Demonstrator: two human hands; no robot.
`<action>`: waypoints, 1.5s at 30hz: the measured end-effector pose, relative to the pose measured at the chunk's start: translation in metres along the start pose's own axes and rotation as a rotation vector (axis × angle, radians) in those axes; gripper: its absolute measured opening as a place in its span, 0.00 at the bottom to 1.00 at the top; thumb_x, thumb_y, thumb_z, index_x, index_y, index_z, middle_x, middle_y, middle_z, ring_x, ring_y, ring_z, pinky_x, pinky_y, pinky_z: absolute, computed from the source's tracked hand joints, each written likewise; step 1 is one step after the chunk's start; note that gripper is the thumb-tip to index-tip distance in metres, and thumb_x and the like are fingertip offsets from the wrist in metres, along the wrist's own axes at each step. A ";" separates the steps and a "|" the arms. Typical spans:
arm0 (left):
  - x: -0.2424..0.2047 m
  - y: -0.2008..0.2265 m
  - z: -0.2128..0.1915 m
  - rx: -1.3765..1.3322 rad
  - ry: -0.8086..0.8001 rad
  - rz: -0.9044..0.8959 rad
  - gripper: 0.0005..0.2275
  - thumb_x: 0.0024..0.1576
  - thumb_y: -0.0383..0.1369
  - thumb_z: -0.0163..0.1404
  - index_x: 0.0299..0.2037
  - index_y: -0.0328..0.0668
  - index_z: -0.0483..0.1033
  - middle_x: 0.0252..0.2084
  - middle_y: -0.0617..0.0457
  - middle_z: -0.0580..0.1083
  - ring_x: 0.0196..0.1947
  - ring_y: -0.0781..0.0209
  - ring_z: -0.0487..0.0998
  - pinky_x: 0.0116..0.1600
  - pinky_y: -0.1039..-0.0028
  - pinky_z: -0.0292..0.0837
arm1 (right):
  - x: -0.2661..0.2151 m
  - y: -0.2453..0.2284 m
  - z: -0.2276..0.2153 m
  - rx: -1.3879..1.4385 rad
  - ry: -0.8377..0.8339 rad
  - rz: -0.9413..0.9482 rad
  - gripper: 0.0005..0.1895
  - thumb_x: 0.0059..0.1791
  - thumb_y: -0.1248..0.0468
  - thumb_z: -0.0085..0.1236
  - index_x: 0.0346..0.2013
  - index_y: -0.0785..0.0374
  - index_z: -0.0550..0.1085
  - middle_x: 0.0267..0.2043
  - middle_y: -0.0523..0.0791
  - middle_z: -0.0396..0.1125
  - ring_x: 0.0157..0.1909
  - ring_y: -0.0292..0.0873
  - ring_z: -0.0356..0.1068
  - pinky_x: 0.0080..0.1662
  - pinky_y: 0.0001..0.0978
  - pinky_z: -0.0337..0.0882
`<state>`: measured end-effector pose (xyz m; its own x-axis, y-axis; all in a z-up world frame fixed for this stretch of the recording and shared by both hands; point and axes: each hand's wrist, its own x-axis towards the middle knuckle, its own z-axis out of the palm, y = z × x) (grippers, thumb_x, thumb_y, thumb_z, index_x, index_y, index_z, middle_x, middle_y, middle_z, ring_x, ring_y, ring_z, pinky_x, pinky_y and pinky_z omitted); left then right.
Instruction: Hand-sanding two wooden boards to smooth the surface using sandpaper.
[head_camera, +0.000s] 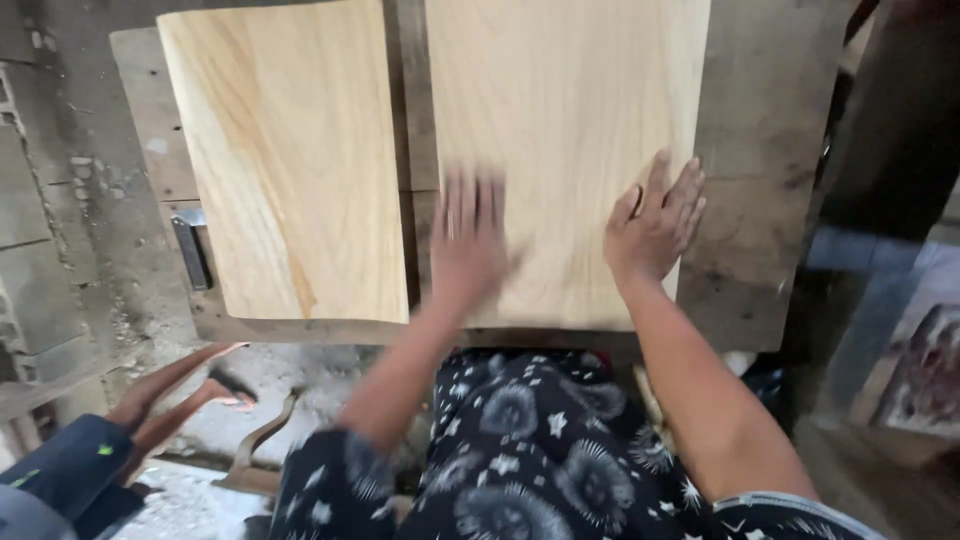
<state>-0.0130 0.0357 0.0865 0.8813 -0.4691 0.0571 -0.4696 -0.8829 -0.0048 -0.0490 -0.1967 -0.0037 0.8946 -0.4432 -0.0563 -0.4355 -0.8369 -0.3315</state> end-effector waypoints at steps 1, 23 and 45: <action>-0.039 0.013 -0.003 -0.062 -0.093 -0.018 0.43 0.50 0.57 0.57 0.70 0.32 0.64 0.71 0.33 0.61 0.73 0.28 0.54 0.75 0.44 0.49 | -0.002 0.002 0.004 -0.005 0.056 -0.016 0.33 0.57 0.60 0.52 0.76 0.56 0.57 0.76 0.59 0.46 0.76 0.66 0.45 0.70 0.65 0.50; 0.028 -0.012 0.019 -0.013 -0.213 -0.209 0.41 0.63 0.57 0.43 0.75 0.26 0.48 0.77 0.32 0.50 0.77 0.34 0.44 0.80 0.50 0.37 | -0.007 0.000 0.003 -0.045 0.122 -0.073 0.26 0.61 0.59 0.44 0.75 0.53 0.61 0.76 0.60 0.49 0.76 0.66 0.51 0.69 0.66 0.57; 0.113 -0.133 -0.006 -1.607 0.067 -1.057 0.07 0.57 0.30 0.53 0.35 0.34 0.71 0.33 0.44 0.77 0.37 0.50 0.88 0.40 0.66 0.92 | -0.004 -0.003 0.001 0.001 0.092 -0.013 0.29 0.58 0.63 0.49 0.76 0.51 0.61 0.77 0.59 0.46 0.77 0.67 0.49 0.72 0.63 0.51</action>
<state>0.1492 0.1005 0.1001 0.8129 0.1984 -0.5475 0.5390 0.0995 0.8364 -0.0509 -0.1926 -0.0040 0.8874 -0.4597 0.0347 -0.4234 -0.8426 -0.3329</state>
